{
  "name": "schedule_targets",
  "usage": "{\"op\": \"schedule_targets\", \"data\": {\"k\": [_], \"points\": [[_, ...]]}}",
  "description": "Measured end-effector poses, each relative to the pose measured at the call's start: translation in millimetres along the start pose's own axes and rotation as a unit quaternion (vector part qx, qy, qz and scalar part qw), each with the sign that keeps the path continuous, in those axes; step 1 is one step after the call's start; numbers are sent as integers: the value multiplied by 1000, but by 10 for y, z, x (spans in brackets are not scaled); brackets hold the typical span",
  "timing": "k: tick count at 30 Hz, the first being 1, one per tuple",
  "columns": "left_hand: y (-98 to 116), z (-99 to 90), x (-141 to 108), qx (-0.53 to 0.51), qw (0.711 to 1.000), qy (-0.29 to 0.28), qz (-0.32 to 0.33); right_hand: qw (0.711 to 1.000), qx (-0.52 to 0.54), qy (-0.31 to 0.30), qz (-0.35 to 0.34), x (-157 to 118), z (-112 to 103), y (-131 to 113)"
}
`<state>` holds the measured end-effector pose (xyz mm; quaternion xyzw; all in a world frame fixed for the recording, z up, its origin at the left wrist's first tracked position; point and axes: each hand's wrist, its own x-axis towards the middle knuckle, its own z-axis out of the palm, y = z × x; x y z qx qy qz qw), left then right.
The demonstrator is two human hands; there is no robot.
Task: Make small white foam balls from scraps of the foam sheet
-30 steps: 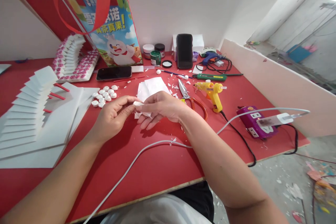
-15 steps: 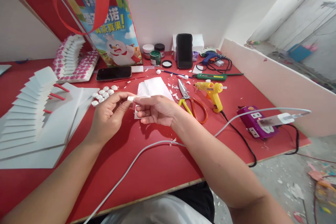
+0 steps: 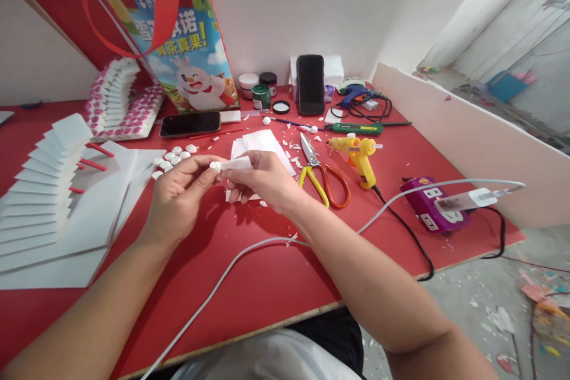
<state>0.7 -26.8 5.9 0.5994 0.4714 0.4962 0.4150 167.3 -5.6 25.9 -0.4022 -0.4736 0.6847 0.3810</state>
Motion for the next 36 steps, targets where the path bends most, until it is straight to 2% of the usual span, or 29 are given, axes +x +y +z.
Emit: {"op": "schedule_targets", "data": {"k": [3, 5, 7, 9, 11, 13, 17, 20, 26, 29, 33, 36], "points": [[-36, 2, 10, -41, 999, -1, -19, 979, -171, 58, -96, -38, 28, 7], [-42, -16, 18, -42, 999, -5, -21, 966, -222, 63, -114, -59, 9, -23], [-28, -50, 27, -28, 999, -9, -17, 983, -172, 11, -69, -62, -57, -79], [3, -88, 36, -21, 1000, -16, -6, 996, -49, -74, 11, -42, -155, -141], [41, -118, 43, -18, 999, -27, 12, 985, 67, -137, 80, -4, -247, -186], [83, -135, 46, -6, 999, -42, 32, 968, 141, -158, 136, 36, -292, -202], [144, -141, 39, 56, 993, -82, 66, 939, 161, -192, 237, 67, -237, -177], [154, -136, 31, 78, 988, -105, 87, 925, 142, -221, 274, 48, -198, -165], [147, -122, 30, 67, 988, -110, 85, 924, 163, -248, 241, -5, -243, -182], [148, -115, 28, 38, 991, -108, 75, 934, 150, -247, 209, -38, -247, -185], [126, -95, 23, -2, 994, -98, 44, 960, 88, -219, 150, -72, -217, -189], [86, -74, 17, -24, 997, -67, 19, 982, 24, -159, 100, -88, -163, -196]]}}
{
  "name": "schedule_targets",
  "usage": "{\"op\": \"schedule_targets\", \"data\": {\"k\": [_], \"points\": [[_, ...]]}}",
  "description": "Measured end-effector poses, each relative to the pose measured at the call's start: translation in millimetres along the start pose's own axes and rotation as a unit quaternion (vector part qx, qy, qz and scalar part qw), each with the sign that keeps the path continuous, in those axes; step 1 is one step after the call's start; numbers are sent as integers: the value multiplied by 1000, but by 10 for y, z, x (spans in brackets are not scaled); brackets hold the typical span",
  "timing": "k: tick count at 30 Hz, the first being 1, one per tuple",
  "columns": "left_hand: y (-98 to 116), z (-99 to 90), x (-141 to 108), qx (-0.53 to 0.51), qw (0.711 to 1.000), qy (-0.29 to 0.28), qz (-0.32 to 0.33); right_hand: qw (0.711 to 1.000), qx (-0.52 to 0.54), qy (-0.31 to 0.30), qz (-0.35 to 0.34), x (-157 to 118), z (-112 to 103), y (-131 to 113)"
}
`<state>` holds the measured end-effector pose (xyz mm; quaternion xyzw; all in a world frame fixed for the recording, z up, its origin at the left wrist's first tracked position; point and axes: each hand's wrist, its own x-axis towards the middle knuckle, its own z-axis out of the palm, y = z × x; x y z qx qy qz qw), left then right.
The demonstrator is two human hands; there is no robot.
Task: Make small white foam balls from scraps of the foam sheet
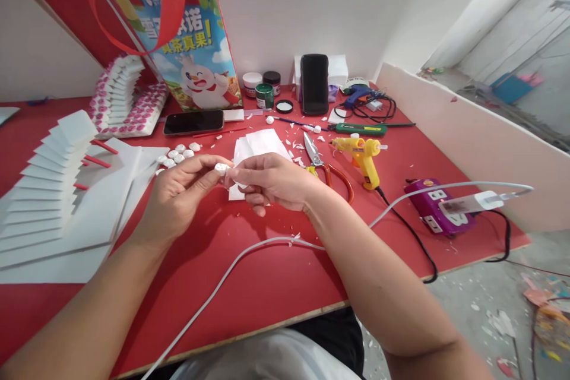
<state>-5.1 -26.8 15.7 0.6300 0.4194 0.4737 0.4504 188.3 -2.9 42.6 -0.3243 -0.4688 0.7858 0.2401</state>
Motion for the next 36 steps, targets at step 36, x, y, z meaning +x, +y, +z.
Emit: {"op": "schedule_targets", "data": {"k": [36], "points": [[-10, 154, -58, 281, 935, 141, 165, 851, -384, 297, -200, 33, 347, 156]]}}
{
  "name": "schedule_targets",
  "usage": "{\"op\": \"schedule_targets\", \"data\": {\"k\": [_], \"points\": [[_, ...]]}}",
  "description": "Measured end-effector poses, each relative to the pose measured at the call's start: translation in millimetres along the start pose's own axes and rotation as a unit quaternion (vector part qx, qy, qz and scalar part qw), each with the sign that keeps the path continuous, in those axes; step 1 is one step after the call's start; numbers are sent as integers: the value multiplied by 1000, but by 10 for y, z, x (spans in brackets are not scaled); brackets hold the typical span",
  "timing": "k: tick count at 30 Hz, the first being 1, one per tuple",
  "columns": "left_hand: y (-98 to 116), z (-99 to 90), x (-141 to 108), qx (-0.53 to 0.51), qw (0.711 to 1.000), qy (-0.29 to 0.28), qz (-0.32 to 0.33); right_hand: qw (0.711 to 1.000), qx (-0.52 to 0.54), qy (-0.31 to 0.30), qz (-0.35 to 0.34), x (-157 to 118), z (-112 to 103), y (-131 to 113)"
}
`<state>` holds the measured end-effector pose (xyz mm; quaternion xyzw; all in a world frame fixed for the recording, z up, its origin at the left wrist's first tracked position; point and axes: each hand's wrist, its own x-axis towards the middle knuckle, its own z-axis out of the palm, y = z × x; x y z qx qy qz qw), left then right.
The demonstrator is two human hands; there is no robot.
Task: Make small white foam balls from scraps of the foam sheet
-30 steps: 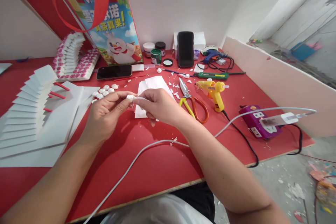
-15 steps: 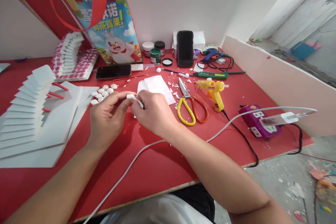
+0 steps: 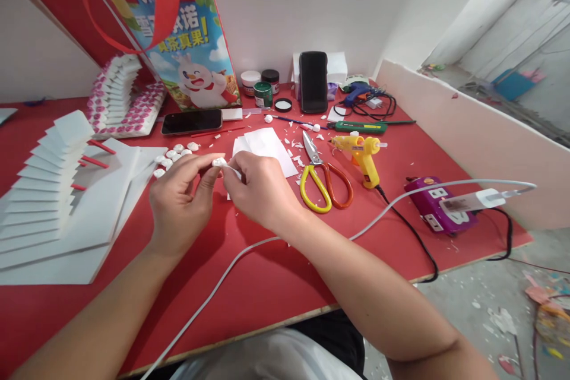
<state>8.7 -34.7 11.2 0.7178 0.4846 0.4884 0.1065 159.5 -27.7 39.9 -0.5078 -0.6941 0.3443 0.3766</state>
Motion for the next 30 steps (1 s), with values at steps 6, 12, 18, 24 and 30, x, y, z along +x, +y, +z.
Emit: {"op": "schedule_targets", "data": {"k": [6, 12, 18, 24, 30], "points": [[-56, 80, -42, 56, 992, 32, 106, 997, -60, 8, -39, 5, -8, 25], [-86, -22, -9, -109, 991, -54, -56, 996, -13, -89, -20, 63, -200, 46], [-141, -109, 41, -172, 969, -142, -110, 981, 88, -173, 9, 101, -247, 107], [-117, -76, 64, -111, 987, -105, -46, 993, -30, -111, -23, 101, -153, 128], [-33, 28, -10, -118, 980, -78, -137, 943, -308, -49, -115, 52, -19, 126]]}}
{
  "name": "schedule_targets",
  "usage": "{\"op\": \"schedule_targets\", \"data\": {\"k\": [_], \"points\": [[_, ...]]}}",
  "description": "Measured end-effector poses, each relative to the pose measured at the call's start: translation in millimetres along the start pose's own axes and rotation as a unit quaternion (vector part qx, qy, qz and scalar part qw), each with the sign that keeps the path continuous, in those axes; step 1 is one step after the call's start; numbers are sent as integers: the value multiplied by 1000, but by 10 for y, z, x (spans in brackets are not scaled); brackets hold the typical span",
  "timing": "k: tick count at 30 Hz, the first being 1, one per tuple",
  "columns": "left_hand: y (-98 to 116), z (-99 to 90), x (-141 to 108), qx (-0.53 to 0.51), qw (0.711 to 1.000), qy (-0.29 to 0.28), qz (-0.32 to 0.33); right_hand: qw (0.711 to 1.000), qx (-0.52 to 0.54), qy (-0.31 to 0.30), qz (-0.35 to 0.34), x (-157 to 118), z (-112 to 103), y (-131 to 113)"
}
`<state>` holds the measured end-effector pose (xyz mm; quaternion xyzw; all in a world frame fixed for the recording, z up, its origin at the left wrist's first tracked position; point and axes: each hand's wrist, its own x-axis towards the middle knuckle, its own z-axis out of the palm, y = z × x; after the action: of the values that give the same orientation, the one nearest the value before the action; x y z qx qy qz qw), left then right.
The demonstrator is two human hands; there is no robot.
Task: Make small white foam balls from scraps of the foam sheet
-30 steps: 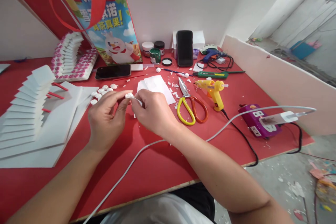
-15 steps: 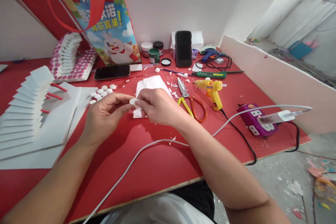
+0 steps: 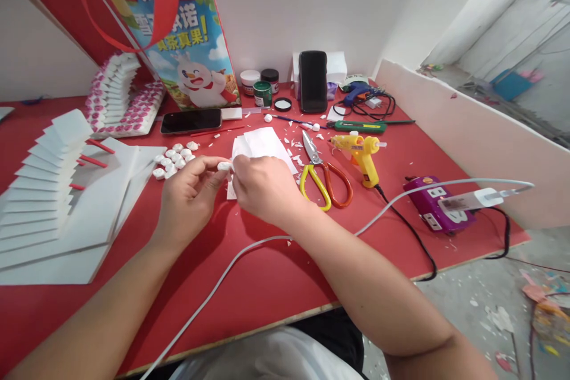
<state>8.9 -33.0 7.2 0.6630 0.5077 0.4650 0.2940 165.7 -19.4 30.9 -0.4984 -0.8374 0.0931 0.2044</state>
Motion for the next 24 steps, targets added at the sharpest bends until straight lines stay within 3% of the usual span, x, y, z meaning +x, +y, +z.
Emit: {"op": "schedule_targets", "data": {"k": [3, 6, 8, 10, 12, 15, 18, 24], "points": [[1, 27, -6, -5, 1000, 21, -13, 999, -41, -6, 13, -6, 20, -33], [-8, -19, 22, -17, 1000, -4, -4, 987, 144, -31, 64, 17, -48, 6], [-10, -67, 44, -29, 999, -20, -5, 925, 351, -65, 128, 50, -121, 64], [-10, -105, 60, -34, 999, -24, -6, 826, 517, -99, 201, 88, -179, 122], [-11, -126, 67, -20, 999, -25, 7, 739, 609, -146, 249, 116, -197, 166], [-17, -133, 70, 24, 998, -29, 53, 671, 667, -200, 256, 123, -160, 190], [-20, -133, 73, 54, 994, -35, 93, 657, 687, -184, 251, 103, -121, 182], [-10, -131, 73, 69, 991, -30, 107, 661, 686, -173, 249, 78, -150, 145]]}}
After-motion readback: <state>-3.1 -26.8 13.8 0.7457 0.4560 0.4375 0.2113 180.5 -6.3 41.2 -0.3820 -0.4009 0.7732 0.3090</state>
